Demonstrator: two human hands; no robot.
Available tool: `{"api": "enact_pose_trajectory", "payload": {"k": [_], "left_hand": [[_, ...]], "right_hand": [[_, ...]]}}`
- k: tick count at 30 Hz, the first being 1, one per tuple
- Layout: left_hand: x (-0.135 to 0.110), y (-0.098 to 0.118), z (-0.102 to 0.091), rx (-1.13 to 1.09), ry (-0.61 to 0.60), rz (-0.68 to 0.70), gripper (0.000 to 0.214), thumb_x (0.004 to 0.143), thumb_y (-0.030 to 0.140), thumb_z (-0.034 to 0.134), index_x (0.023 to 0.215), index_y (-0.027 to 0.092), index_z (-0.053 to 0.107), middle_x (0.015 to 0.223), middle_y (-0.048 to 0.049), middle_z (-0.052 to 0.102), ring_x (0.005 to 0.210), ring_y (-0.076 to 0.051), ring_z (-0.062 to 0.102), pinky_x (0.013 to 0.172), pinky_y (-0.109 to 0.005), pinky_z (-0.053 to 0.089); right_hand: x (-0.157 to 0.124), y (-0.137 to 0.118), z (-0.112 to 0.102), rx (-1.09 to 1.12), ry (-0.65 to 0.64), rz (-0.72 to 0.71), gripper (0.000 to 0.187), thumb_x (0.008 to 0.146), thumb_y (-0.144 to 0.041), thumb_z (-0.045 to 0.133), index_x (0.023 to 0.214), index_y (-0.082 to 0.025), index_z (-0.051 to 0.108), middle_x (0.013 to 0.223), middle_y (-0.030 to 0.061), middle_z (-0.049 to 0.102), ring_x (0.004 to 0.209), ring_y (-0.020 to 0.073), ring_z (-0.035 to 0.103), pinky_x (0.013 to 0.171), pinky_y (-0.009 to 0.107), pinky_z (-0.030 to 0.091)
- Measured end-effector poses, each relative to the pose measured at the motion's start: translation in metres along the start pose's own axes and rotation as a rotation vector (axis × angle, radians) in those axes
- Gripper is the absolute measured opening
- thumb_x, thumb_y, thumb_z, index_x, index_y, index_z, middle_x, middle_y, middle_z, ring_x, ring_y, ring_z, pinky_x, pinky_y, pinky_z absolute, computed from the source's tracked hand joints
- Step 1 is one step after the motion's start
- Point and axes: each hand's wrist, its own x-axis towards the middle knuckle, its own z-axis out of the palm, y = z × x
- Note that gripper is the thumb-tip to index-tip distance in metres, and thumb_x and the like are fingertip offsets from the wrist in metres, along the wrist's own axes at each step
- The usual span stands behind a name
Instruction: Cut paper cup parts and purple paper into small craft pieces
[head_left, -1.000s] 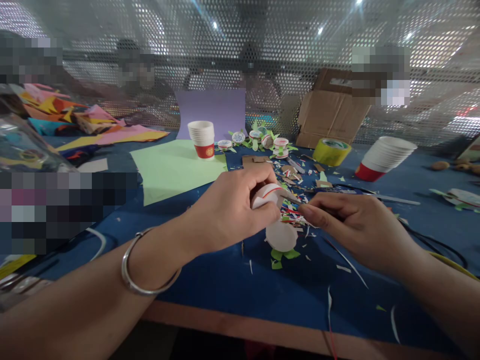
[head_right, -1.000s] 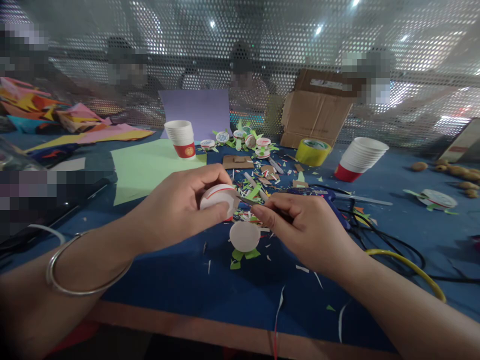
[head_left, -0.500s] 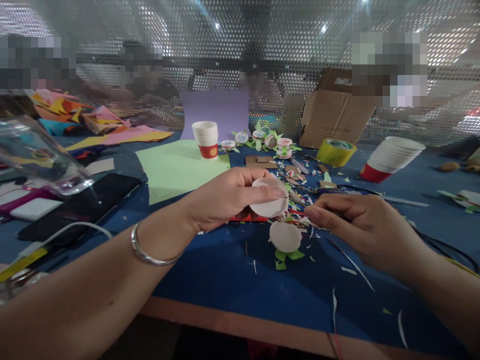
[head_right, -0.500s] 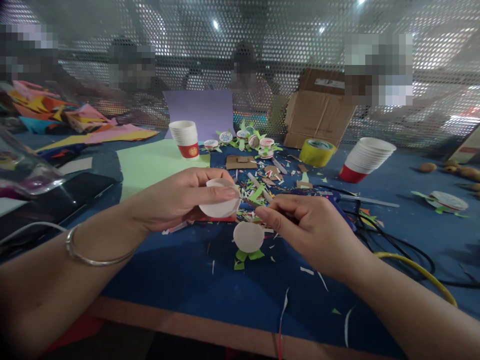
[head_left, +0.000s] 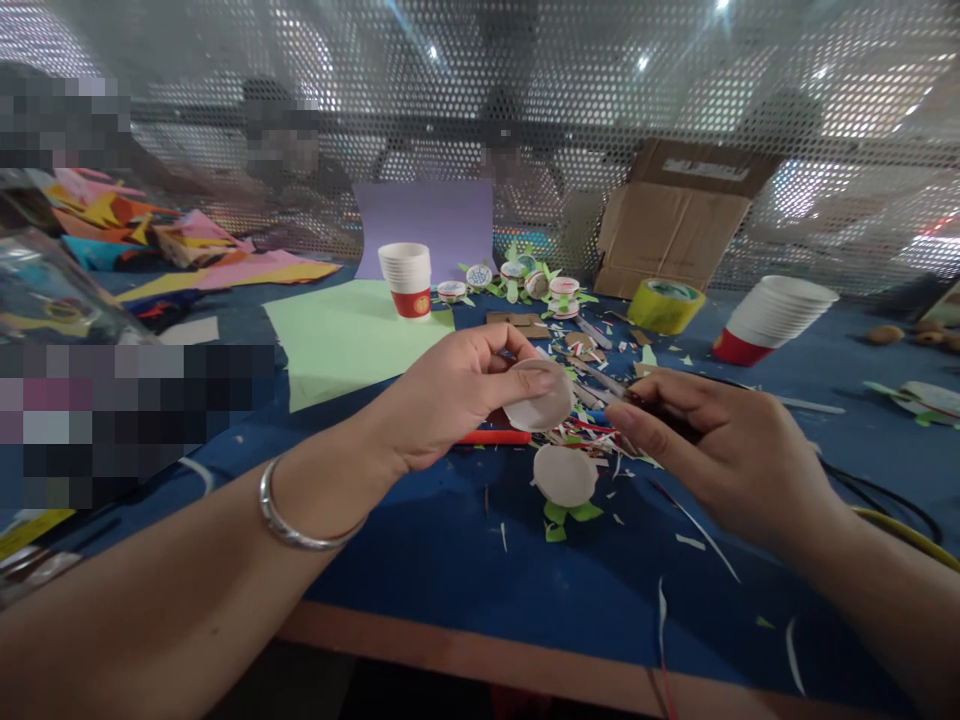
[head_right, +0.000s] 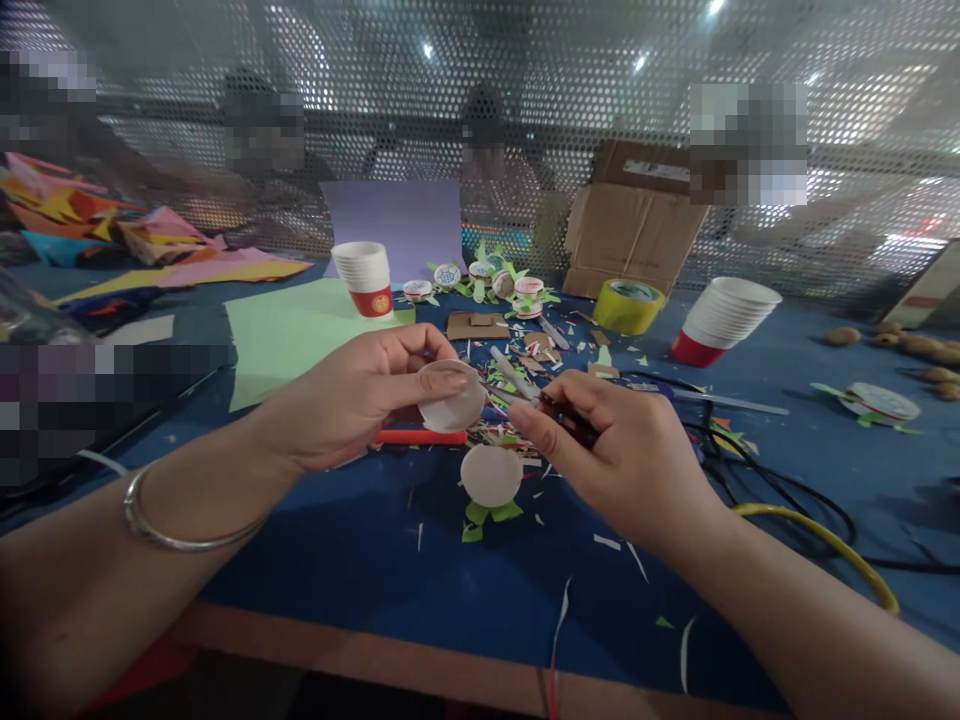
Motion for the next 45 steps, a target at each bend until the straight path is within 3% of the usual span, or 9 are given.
{"api": "enact_pose_trajectory", "payload": {"k": [16, 25, 31, 38, 42, 45], "left_hand": [[0.0, 0.0, 0.006, -0.193, -0.012, -0.139, 0.02, 0.083, 0.012, 0.075, 0.083, 0.015, 0.055, 0.077, -0.0009, 0.069, 0.07, -0.013, 0.067, 0.069, -0.027, 0.056], [-0.004, -0.006, 0.014, -0.085, -0.055, -0.049, 0.021, 0.08, 0.016, 0.077, 0.084, 0.017, 0.056, 0.069, 0.0035, 0.066, 0.061, -0.008, 0.062, 0.055, -0.017, 0.046], [-0.008, -0.009, 0.018, 0.042, -0.11, 0.008, 0.029, 0.078, 0.03, 0.081, 0.085, 0.018, 0.056, 0.069, 0.0046, 0.062, 0.065, -0.009, 0.061, 0.058, -0.018, 0.047], [-0.008, -0.011, 0.019, 0.045, -0.125, 0.007, 0.03, 0.075, 0.033, 0.082, 0.088, 0.018, 0.059, 0.075, 0.0016, 0.066, 0.069, -0.012, 0.064, 0.062, -0.022, 0.049], [-0.005, -0.01, 0.017, -0.051, -0.148, -0.083, 0.029, 0.072, 0.029, 0.085, 0.087, 0.016, 0.064, 0.077, -0.0006, 0.069, 0.068, -0.013, 0.064, 0.066, -0.025, 0.05], [-0.003, -0.009, 0.013, -0.143, -0.224, -0.199, 0.029, 0.07, 0.027, 0.087, 0.087, 0.014, 0.068, 0.079, -0.0023, 0.071, 0.07, -0.013, 0.066, 0.068, -0.025, 0.05]], "right_hand": [[0.001, -0.001, 0.001, 0.049, -0.02, -0.004, 0.045, 0.095, -0.058, 0.055, 0.078, -0.017, 0.061, 0.058, -0.004, 0.045, 0.052, 0.0066, 0.035, 0.047, 0.023, 0.029], [0.003, -0.003, 0.001, 0.261, 0.07, 0.019, 0.043, 0.093, -0.057, 0.059, 0.079, -0.016, 0.065, 0.07, -0.0001, 0.056, 0.064, 0.0086, 0.046, 0.057, 0.021, 0.037], [0.004, -0.007, 0.007, 0.475, -0.068, 0.137, 0.036, 0.085, -0.053, 0.071, 0.085, -0.017, 0.068, 0.073, 0.0004, 0.058, 0.063, 0.0088, 0.046, 0.053, 0.02, 0.037], [0.004, -0.007, 0.009, 0.61, -0.108, 0.227, 0.038, 0.081, -0.052, 0.075, 0.088, -0.015, 0.071, 0.077, 0.0024, 0.062, 0.068, 0.0106, 0.051, 0.059, 0.02, 0.042], [0.003, -0.005, 0.007, 0.71, -0.152, 0.238, 0.037, 0.079, -0.05, 0.078, 0.085, -0.015, 0.068, 0.075, 0.001, 0.059, 0.066, 0.0094, 0.05, 0.057, 0.02, 0.041], [0.002, -0.005, 0.008, 0.855, -0.228, 0.256, 0.03, 0.082, -0.043, 0.077, 0.084, -0.015, 0.065, 0.068, -0.0029, 0.052, 0.054, 0.0042, 0.039, 0.048, 0.017, 0.033]]}}
